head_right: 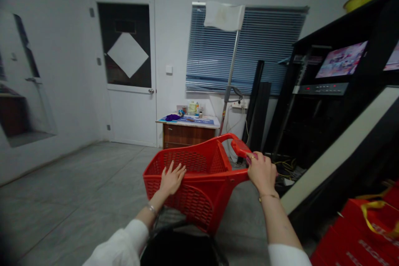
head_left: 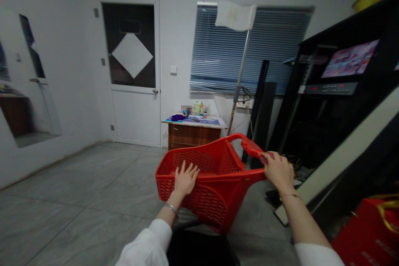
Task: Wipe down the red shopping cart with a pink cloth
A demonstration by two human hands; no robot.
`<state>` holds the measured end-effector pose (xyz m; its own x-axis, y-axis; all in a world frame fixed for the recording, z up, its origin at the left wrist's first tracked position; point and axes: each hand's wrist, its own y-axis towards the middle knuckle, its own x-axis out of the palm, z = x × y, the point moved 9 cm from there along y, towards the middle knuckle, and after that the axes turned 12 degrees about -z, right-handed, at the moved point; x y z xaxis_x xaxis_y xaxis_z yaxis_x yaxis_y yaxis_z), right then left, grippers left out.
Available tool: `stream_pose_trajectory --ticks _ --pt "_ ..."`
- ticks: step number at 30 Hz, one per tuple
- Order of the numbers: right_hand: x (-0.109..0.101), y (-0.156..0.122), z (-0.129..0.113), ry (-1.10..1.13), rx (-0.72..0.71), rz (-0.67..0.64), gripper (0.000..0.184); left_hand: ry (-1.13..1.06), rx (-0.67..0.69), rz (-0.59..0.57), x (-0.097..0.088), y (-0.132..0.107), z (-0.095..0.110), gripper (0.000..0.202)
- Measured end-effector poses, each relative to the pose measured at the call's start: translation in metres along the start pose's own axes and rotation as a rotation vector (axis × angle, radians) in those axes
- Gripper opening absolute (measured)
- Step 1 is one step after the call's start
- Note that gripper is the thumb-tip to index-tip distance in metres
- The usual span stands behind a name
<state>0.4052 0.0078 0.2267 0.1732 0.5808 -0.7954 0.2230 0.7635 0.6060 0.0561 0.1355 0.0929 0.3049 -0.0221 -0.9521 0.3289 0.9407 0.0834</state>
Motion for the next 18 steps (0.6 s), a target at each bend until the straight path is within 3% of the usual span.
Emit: stream_pose_trajectory --ticks 2,5,9,11,14,18 --pt "-0.003 -0.006 -0.014 -0.045 0.006 0.018 0.032 0.031 -0.003 0.055 0.003 -0.005 0.003 0.054" --pt "-0.006 -0.022 -0.044 -0.024 -0.012 0.061 0.033 0.059 0.002 0.037 0.003 -0.009 0.01 0.052" --pt "-0.003 -0.037 -0.08 0.084 -0.146 0.051 0.036 0.069 0.022 0.013 -0.004 -0.012 0.01 0.05" --pt "-0.002 -0.035 -0.079 0.115 -0.177 0.046 0.036 0.081 0.034 0.006 -0.004 -0.013 0.01 0.05" --pt "0.003 -0.023 -0.058 0.136 -0.172 0.047 0.036 0.081 0.037 0.015 0.001 -0.012 0.012 0.05" --pt "0.011 -0.009 -0.031 0.16 -0.06 0.095 0.037 0.018 0.035 0.043 0.01 -0.012 0.019 0.06"
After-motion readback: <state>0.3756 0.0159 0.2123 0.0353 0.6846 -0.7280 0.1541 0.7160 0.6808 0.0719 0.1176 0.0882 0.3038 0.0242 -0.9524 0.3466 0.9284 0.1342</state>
